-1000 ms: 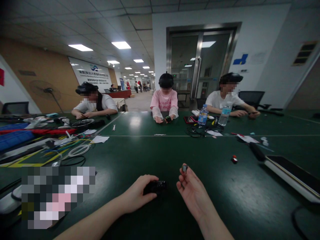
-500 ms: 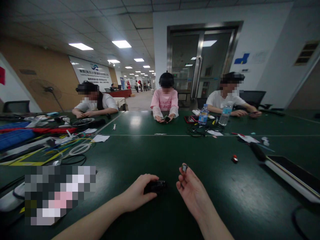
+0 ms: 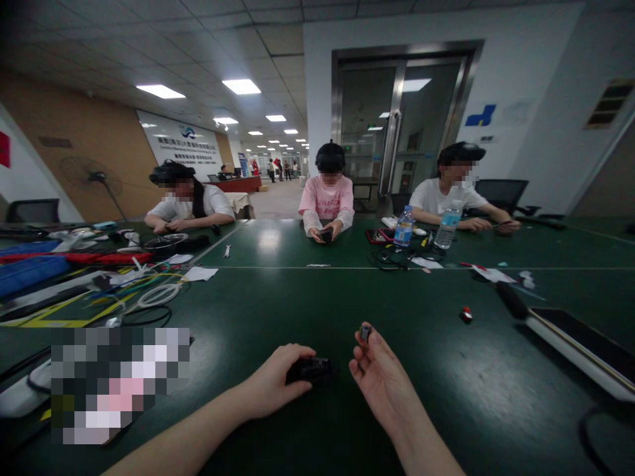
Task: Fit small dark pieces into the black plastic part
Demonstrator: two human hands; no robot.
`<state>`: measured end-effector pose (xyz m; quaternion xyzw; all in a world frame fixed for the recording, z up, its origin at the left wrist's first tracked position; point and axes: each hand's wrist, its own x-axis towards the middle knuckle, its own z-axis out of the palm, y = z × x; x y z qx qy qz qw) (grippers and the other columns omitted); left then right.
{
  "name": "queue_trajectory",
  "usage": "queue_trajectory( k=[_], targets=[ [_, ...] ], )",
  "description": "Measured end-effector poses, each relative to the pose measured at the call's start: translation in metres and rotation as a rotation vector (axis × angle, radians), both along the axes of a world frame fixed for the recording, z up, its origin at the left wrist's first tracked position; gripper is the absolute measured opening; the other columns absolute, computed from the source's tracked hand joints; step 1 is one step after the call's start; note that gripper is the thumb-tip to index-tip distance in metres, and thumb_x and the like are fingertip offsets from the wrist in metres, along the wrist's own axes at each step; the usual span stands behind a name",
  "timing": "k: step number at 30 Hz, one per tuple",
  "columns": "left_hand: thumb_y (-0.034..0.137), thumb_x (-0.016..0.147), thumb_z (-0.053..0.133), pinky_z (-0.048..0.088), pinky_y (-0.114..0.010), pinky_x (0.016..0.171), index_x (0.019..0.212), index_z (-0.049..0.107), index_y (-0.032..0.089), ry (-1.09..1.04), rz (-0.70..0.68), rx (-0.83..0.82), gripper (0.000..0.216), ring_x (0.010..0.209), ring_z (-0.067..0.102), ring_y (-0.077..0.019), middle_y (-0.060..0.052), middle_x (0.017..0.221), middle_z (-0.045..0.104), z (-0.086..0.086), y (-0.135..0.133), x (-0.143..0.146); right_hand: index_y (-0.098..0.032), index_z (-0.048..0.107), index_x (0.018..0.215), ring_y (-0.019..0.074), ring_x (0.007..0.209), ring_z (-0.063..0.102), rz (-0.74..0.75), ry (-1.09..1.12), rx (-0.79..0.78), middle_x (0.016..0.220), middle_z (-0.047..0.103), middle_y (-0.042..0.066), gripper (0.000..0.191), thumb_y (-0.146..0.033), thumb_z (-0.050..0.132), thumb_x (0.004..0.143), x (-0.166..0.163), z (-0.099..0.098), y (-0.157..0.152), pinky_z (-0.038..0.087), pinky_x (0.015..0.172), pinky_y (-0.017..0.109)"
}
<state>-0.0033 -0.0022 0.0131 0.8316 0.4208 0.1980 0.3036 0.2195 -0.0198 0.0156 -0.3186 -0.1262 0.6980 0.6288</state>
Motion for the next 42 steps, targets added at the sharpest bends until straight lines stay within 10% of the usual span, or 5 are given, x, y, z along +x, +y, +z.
queue_trajectory(
  k=[42],
  targets=[
    [0.023,0.075,0.067,0.04,-0.038,0.093,0.117,0.052,0.023,0.018,-0.035,0.036,0.044,0.104,0.05,-0.0232,-0.005,0.113,0.056,0.0,0.001,0.001,-0.027,0.069,0.095,0.0233,0.089,0.059,0.075,-0.969,0.299,0.093,0.068,0.003,0.03,-0.038,0.073,0.067,-0.009,-0.013,-0.003,0.046,0.082,0.039]
  ],
)
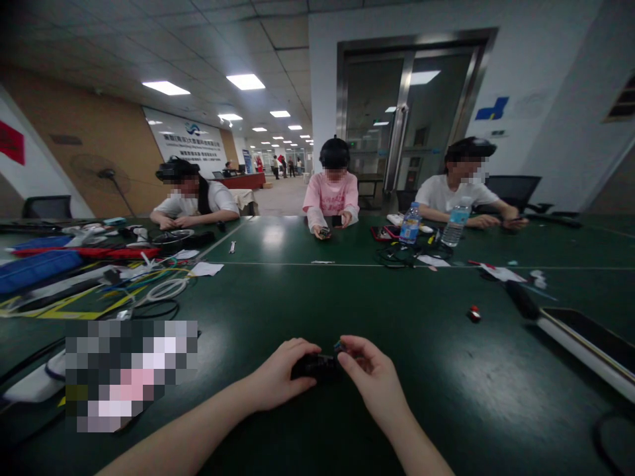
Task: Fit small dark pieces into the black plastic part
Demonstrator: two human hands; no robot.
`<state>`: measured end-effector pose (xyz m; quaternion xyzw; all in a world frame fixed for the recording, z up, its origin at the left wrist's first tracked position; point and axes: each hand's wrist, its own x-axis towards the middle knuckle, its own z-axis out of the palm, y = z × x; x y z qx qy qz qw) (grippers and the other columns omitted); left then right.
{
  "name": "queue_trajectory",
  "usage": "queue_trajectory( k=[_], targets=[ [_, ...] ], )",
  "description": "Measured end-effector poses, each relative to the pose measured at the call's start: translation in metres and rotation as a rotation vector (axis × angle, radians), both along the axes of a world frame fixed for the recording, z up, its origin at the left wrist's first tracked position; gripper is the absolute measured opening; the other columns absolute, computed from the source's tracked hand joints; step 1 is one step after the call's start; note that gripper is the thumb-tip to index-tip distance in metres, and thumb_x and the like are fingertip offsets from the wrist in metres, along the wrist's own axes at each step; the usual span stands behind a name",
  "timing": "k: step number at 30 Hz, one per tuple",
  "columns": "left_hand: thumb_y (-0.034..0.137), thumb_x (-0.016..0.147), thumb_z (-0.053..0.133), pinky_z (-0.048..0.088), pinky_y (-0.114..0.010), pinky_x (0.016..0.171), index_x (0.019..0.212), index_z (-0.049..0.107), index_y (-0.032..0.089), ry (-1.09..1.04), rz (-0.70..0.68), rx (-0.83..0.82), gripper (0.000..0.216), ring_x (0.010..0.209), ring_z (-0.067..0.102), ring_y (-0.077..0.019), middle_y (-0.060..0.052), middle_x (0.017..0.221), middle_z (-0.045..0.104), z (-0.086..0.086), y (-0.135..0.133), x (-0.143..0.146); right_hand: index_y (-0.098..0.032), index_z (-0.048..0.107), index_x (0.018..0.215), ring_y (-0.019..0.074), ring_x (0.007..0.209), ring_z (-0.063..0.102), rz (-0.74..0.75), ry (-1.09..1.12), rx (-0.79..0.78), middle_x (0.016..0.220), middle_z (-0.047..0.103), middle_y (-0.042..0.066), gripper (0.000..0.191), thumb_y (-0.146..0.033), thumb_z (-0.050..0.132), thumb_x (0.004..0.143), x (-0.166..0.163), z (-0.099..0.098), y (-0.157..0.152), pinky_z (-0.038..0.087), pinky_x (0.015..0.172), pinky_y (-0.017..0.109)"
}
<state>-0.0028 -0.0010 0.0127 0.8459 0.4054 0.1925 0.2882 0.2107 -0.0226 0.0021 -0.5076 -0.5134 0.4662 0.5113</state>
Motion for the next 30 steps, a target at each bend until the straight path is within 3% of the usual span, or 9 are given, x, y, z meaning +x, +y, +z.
queue_trajectory(
  k=[6,12,21,30],
  targets=[
    [0.022,0.074,0.069,0.04,-0.036,0.091,0.115,0.053,0.022,-0.005,-0.021,0.058,0.044,0.102,0.052,-0.0224,-0.005,0.11,0.058,-0.003,0.002,0.0,-0.032,0.072,0.086,0.0264,0.1,0.054,0.063,-0.301,0.154,0.099,0.065,0.003,0.018,-0.026,0.07,0.069,-0.008,-0.002,-0.003,0.037,0.095,0.045],
    [0.025,0.077,0.067,0.04,-0.035,0.09,0.116,0.052,0.022,0.013,-0.035,0.06,0.041,0.102,0.052,-0.0225,-0.006,0.11,0.058,-0.001,0.001,0.0,-0.037,0.073,0.079,0.0298,0.108,0.048,0.156,-0.36,0.124,0.101,0.066,0.0,0.022,-0.021,0.072,0.064,-0.014,-0.005,-0.002,0.027,0.1,0.051],
    [0.025,0.077,0.067,0.04,-0.036,0.091,0.119,0.051,0.022,0.039,-0.016,0.025,0.045,0.103,0.052,-0.0229,-0.006,0.111,0.057,-0.003,0.003,0.0,-0.038,0.072,0.077,0.0297,0.106,0.049,0.181,-0.407,0.125,0.098,0.068,-0.001,0.024,-0.019,0.073,0.062,-0.013,-0.007,0.0,0.022,0.101,0.053],
    [0.022,0.078,0.066,0.04,-0.037,0.092,0.12,0.049,0.024,-0.029,-0.008,-0.019,0.046,0.105,0.051,-0.0231,-0.006,0.114,0.056,-0.003,0.0,-0.001,-0.037,0.071,0.09,0.0265,0.098,0.057,0.183,-0.362,0.143,0.097,0.069,0.0,0.023,-0.025,0.067,0.07,-0.007,-0.004,-0.001,0.036,0.095,0.047]
  ],
)
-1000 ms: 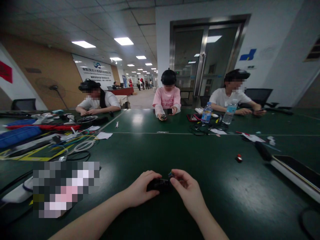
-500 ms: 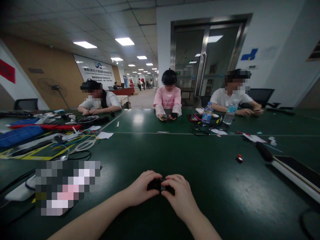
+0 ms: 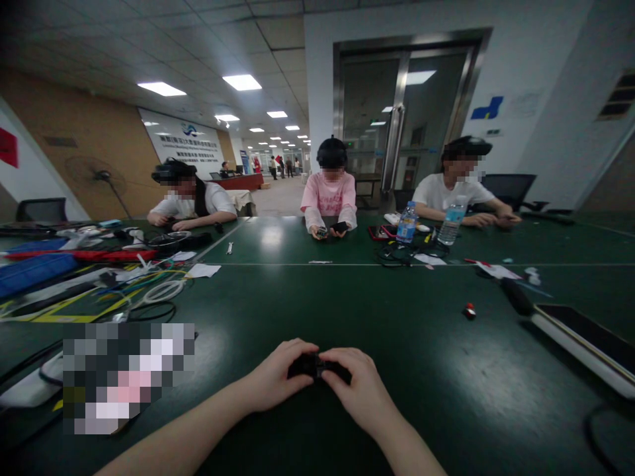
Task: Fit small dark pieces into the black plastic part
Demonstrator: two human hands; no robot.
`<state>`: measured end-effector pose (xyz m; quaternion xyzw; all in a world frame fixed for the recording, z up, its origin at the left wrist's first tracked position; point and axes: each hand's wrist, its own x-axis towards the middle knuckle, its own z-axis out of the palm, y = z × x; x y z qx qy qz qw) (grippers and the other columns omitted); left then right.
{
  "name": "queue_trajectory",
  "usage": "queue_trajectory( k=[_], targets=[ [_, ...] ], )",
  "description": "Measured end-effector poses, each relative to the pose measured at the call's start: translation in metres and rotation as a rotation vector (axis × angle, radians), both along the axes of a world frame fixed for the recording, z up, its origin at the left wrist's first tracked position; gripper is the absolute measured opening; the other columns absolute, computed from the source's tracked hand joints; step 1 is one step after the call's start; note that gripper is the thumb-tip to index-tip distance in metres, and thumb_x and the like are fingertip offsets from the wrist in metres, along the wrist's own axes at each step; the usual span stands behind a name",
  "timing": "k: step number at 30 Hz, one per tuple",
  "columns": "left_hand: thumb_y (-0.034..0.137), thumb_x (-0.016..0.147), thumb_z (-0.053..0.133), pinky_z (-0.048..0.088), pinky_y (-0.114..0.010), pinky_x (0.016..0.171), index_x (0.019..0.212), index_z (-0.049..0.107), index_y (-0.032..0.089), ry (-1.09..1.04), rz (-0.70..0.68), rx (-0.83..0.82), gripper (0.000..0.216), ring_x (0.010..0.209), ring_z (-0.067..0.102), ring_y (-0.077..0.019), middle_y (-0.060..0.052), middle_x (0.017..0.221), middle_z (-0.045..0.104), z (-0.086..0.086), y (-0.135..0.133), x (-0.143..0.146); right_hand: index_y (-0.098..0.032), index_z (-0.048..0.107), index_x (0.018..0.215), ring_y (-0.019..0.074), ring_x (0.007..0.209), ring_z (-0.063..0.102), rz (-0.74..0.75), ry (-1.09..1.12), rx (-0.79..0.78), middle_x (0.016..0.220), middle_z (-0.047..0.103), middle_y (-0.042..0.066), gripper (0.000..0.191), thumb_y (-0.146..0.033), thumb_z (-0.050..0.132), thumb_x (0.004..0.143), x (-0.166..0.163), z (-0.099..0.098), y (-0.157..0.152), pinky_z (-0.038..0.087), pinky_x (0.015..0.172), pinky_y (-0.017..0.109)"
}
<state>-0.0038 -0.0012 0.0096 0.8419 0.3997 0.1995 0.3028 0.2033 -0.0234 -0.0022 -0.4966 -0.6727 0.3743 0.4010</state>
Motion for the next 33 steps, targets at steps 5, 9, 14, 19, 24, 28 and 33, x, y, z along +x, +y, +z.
queue_trajectory(
  k=[5,9,14,19,24,28,33],
  targets=[
    [0.018,0.076,0.066,0.041,-0.036,0.092,0.118,0.051,0.025,-0.1,0.002,0.007,0.045,0.104,0.053,-0.0218,-0.004,0.115,0.057,-0.0023,-0.0003,-0.001,-0.034,0.071,0.093,0.0271,0.1,0.057,-0.056,0.103,-0.057,0.099,0.069,0.001,0.027,-0.027,0.07,0.067,-0.0007,0.0005,-0.0008,0.038,0.095,0.044],
    [0.019,0.077,0.067,0.041,-0.036,0.094,0.119,0.051,0.027,-0.119,-0.013,-0.013,0.046,0.106,0.054,-0.0211,-0.002,0.116,0.059,-0.0009,-0.0004,-0.0023,-0.034,0.066,0.103,0.0267,0.1,0.058,-0.076,0.126,-0.114,0.101,0.068,0.002,0.036,-0.03,0.07,0.067,-0.0036,0.0018,-0.0044,0.04,0.093,0.042],
    [0.021,0.075,0.068,0.044,-0.036,0.09,0.118,0.051,0.025,-0.105,-0.002,0.004,0.046,0.102,0.056,-0.0215,-0.003,0.113,0.06,0.0017,-0.0029,-0.0023,-0.029,0.057,0.112,0.0233,0.089,0.063,-0.014,0.173,-0.195,0.092,0.069,0.001,0.04,-0.028,0.066,0.072,-0.0063,0.0053,-0.007,0.045,0.082,0.038],
    [0.02,0.075,0.065,0.045,-0.034,0.091,0.118,0.048,0.023,-0.193,-0.024,-0.011,0.046,0.101,0.057,-0.0204,-0.004,0.111,0.06,0.002,-0.0054,-0.0013,-0.026,0.05,0.113,0.0221,0.086,0.064,0.05,0.295,-0.292,0.088,0.07,0.001,0.044,-0.027,0.066,0.072,-0.0052,0.0093,-0.0056,0.046,0.078,0.036],
    [0.017,0.073,0.067,0.045,-0.034,0.092,0.12,0.046,0.023,-0.233,-0.069,-0.069,0.052,0.104,0.057,-0.0207,-0.005,0.113,0.058,0.0053,-0.0061,-0.0012,-0.026,0.052,0.111,0.0232,0.088,0.064,0.028,0.261,-0.293,0.088,0.069,0.001,0.042,-0.025,0.067,0.071,-0.0072,0.0085,-0.0062,0.046,0.079,0.037],
    [0.015,0.074,0.066,0.046,-0.035,0.092,0.12,0.045,0.022,-0.226,-0.062,-0.106,0.051,0.104,0.057,-0.0207,-0.006,0.114,0.059,0.005,-0.0048,-0.0009,-0.026,0.053,0.11,0.023,0.091,0.064,0.038,0.223,-0.273,0.093,0.068,0.002,0.039,-0.026,0.066,0.073,-0.0079,0.0066,-0.0065,0.046,0.084,0.038],
    [0.015,0.074,0.068,0.047,-0.036,0.089,0.117,0.047,0.022,-0.241,-0.016,-0.143,0.049,0.101,0.059,-0.021,-0.005,0.11,0.061,-0.0001,-0.0024,-0.0004,-0.024,0.055,0.108,0.0228,0.099,0.06,0.106,0.178,-0.253,0.103,0.065,0.004,0.035,-0.031,0.064,0.075,-0.004,0.0061,-0.0041,0.046,0.087,0.037]
  ],
)
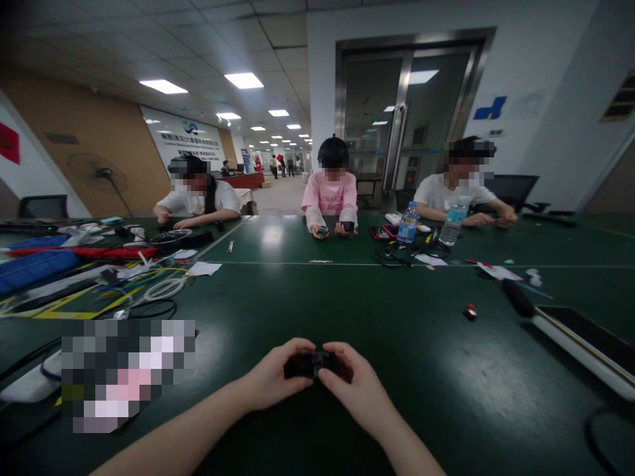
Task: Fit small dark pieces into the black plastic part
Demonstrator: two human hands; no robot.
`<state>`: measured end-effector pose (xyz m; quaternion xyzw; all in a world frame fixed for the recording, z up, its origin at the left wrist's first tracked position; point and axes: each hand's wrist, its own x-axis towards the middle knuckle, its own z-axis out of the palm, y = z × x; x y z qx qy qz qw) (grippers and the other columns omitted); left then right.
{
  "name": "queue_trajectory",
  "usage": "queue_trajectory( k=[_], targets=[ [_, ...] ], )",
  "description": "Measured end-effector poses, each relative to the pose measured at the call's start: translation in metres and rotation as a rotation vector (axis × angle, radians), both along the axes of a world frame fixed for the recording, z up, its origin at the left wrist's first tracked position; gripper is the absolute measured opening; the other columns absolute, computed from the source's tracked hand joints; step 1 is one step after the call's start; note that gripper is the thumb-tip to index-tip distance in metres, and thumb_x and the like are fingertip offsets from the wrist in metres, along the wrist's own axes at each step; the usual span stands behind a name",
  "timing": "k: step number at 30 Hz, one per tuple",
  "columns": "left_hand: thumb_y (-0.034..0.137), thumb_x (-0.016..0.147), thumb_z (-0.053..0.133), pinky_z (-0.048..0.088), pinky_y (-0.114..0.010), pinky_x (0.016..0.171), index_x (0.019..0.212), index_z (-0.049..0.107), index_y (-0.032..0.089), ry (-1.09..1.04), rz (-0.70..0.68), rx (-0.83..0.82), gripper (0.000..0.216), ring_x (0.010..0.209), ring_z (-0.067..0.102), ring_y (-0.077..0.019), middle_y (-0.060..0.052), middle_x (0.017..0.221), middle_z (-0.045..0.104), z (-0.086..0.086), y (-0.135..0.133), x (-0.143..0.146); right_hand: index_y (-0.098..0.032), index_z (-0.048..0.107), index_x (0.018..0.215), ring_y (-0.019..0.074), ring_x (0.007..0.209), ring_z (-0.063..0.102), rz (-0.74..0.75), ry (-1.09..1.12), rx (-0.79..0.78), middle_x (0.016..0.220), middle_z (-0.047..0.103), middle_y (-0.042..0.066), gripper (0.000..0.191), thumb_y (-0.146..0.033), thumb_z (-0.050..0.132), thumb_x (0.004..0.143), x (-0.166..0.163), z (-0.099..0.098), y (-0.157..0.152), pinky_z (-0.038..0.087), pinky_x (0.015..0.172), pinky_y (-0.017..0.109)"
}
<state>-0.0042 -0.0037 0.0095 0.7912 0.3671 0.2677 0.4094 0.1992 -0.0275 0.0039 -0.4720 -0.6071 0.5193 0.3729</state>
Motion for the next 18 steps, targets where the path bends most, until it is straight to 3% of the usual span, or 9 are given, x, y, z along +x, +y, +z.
queue_trajectory(
  k=[9,13,18],
  targets=[
    [0.017,0.075,0.067,0.048,-0.033,0.083,0.115,0.046,0.021,-0.021,-0.01,-0.006,0.045,0.096,0.06,-0.0204,-0.005,0.105,0.063,0.0023,-0.0001,-0.001,-0.026,0.056,0.113,0.0229,0.096,0.06,0.012,0.032,0.056,0.106,0.064,0.004,0.042,-0.032,0.067,0.073,0.0034,-0.005,0.0007,0.047,0.084,0.039],
    [0.02,0.076,0.067,0.048,-0.033,0.082,0.115,0.046,0.021,-0.001,0.003,-0.004,0.044,0.094,0.059,-0.0205,-0.005,0.105,0.061,0.0015,0.0007,-0.0021,-0.026,0.061,0.107,0.0199,0.085,0.06,0.001,-0.04,0.094,0.103,0.063,0.004,0.032,-0.034,0.064,0.076,0.0035,-0.0063,0.0002,0.049,0.076,0.035],
    [0.021,0.077,0.066,0.047,-0.032,0.08,0.114,0.047,0.022,-0.021,-0.011,-0.024,0.042,0.093,0.059,-0.0201,-0.004,0.105,0.061,-0.0006,0.0018,-0.0023,-0.027,0.068,0.093,0.0223,0.098,0.057,-0.003,-0.119,0.147,0.115,0.055,0.005,0.018,-0.035,0.06,0.079,0.002,-0.001,-0.0034,0.047,0.08,0.035]
  ],
)
